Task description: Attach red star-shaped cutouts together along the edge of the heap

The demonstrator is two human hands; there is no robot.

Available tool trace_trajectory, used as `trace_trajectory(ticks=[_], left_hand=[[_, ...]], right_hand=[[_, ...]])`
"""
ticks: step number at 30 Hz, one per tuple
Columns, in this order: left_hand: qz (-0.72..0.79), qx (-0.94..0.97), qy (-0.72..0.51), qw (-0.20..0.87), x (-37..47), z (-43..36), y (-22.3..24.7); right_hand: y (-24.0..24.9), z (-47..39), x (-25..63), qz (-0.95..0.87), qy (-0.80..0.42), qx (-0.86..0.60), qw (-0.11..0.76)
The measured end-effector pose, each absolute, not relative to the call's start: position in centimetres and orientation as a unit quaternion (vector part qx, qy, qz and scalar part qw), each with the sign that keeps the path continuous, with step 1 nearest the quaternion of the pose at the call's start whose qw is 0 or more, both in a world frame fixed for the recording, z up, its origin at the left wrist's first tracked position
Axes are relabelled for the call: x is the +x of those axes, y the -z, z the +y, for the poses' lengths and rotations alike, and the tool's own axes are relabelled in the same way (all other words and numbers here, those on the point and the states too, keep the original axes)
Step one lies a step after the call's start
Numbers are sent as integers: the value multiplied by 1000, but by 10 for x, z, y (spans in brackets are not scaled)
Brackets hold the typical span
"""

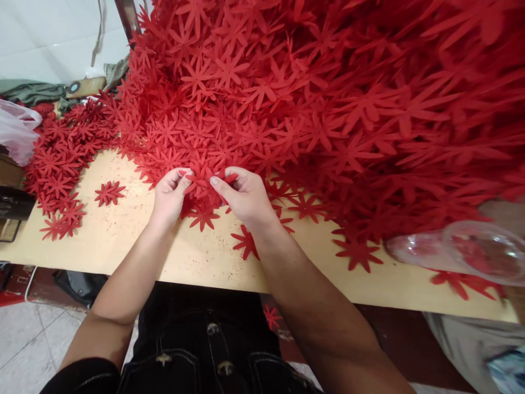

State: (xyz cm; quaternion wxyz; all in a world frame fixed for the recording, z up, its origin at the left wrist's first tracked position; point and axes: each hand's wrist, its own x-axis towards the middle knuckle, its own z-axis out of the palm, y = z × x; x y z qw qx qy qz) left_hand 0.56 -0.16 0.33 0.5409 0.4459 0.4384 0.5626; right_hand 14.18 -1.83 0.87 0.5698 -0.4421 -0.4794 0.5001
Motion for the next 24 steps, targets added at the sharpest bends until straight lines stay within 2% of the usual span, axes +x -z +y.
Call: trace_trajectory(ticks=[9, 15, 24], left_hand=[[475, 434, -573, 508, 2, 2, -10], [462, 443, -594, 487, 0, 2, -11], [450, 449, -556, 536, 8, -5, -10]], right_hand=[[-8, -15, 150, -441, -468, -453, 617], [-7, -10, 161, -377, -472, -411, 683], [-4, -13, 149, -417, -497, -368, 665]])
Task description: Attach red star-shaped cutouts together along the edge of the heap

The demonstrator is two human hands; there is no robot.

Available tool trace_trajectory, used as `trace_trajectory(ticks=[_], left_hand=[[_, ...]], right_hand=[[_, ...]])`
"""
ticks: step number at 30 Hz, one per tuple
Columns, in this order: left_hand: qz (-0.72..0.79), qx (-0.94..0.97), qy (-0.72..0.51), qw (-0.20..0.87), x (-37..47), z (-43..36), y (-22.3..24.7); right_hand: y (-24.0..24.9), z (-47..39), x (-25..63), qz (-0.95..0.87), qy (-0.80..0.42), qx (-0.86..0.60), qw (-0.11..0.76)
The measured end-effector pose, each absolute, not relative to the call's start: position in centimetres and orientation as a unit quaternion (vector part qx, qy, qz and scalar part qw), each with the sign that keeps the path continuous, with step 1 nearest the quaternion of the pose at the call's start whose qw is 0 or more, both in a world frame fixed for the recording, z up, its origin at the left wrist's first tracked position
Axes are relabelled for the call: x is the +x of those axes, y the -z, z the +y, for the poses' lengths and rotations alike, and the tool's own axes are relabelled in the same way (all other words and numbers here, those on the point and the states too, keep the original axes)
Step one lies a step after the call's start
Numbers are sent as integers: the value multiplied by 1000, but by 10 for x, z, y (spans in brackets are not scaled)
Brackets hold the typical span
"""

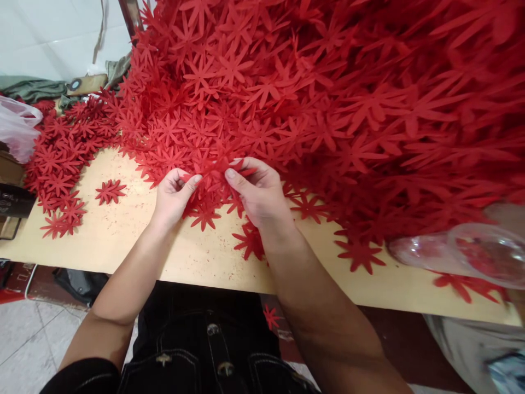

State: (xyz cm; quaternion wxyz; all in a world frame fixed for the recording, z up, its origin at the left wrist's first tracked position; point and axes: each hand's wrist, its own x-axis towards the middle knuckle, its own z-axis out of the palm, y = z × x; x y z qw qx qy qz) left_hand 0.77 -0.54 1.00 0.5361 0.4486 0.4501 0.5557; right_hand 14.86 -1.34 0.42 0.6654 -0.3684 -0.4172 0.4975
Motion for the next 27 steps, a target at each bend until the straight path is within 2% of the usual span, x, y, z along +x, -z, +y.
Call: trace_trajectory(ticks=[7, 15, 19, 24, 27], left_hand=[[428, 429, -563, 563, 9, -7, -4], [419, 409, -551, 594, 16, -8, -8], [431, 411, -559, 577, 17, -7, -8], [455, 410, -599, 515, 3, 1, -9], [460, 414, -622, 480, -7, 8, -8]], right_hand=[[-7, -20, 138, -464, -495, -415, 606], [-2, -13, 143, -443, -453, -432, 642], [-2, -13, 144, -461, -422, -439, 645], [4, -3, 167, -456, -315, -472, 686], [7, 4, 179, -427, -325, -458, 709]])
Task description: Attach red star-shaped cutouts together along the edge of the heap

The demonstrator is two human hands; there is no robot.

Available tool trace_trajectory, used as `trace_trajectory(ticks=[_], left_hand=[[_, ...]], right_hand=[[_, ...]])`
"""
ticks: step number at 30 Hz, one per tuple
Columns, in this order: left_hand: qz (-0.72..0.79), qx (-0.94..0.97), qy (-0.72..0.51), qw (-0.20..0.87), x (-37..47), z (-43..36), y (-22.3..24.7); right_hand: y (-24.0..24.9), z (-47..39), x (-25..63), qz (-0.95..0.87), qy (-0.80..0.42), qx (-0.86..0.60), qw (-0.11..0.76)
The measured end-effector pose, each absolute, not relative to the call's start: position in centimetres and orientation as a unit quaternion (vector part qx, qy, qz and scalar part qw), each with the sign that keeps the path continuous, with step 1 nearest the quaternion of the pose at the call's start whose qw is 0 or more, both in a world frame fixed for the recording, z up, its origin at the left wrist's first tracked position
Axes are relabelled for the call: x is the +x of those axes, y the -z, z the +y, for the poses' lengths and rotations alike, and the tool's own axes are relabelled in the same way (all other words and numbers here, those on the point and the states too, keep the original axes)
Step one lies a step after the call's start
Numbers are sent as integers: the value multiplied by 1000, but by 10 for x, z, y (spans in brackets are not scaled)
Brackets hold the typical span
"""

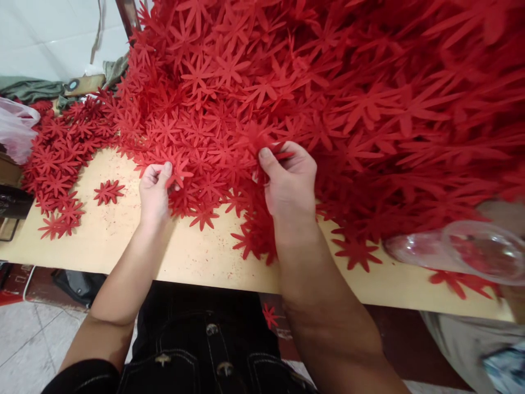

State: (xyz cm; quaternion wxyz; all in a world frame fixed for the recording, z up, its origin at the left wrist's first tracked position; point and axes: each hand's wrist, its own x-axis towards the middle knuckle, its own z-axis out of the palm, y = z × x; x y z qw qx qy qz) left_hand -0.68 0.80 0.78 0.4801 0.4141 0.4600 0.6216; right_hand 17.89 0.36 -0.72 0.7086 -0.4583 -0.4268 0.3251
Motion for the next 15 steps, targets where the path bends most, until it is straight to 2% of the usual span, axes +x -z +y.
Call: trace_trajectory(ticks=[7, 12, 13, 15], left_hand=[[461, 498, -595, 430, -16, 15, 7], [458, 608, -588, 275, -13, 4, 2], [449, 613, -584, 285, -9, 0, -2], [432, 599, -562, 371, -2, -6, -8]], right_hand=[[-2, -6, 161, -417, -457, -391, 682], [-8, -12, 156, -448, -505, -390, 627], [-9, -13, 155, -466, -509, -391, 610], [-9, -15, 154, -493, -513, -394, 583]])
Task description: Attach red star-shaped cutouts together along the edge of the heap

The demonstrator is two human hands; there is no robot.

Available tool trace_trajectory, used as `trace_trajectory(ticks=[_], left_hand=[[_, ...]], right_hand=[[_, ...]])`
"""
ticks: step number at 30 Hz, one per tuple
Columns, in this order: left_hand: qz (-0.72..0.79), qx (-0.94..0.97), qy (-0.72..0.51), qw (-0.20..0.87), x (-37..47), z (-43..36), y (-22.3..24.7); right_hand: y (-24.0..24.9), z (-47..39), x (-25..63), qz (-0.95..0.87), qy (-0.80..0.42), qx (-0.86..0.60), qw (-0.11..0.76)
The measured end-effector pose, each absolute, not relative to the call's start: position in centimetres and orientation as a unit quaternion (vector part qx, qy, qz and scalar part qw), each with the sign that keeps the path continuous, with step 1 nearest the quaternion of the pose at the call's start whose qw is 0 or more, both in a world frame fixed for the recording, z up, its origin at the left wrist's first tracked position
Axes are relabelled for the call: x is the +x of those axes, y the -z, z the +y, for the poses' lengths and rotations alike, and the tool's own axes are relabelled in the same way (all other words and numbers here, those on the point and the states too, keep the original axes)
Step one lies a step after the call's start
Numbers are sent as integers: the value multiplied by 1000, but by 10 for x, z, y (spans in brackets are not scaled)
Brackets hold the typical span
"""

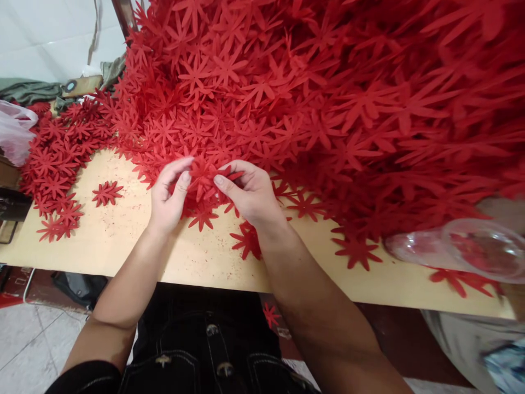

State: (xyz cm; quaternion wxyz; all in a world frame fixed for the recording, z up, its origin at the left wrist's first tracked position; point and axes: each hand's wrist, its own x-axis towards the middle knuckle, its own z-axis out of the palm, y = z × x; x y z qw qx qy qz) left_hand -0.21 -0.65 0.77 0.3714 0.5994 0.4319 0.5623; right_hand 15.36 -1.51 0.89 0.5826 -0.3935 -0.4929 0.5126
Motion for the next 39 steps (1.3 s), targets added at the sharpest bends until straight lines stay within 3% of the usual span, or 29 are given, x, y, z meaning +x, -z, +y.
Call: trace_trajectory(ticks=[4, 7, 15, 20, 27, 31, 39], left_hand=[[425, 479, -512, 572, 8, -11, -11], [430, 412, -514, 617, 8, -8, -10], [473, 456, -560, 505, -3, 5, -5], [468, 547, -589, 366, -2, -1, -10], [441, 484, -525, 544, 4, -8, -17], [458, 438, -577, 516, 0, 2, -11], [449, 468, -598, 471, -5, 11, -4]], right_hand=[[-9, -18, 151, -520, -488, -408, 570], [-10, -19, 151, -547, -458, -418, 562], [-11, -15, 161, -516, -410, -432, 616], [-12, -19, 156, -565, -441, -410, 564], [-10, -24, 155, -638, -414, -407, 506], [-9, -24, 156, -642, -403, -421, 498], [-9, -15, 158, -560, -424, -430, 567]])
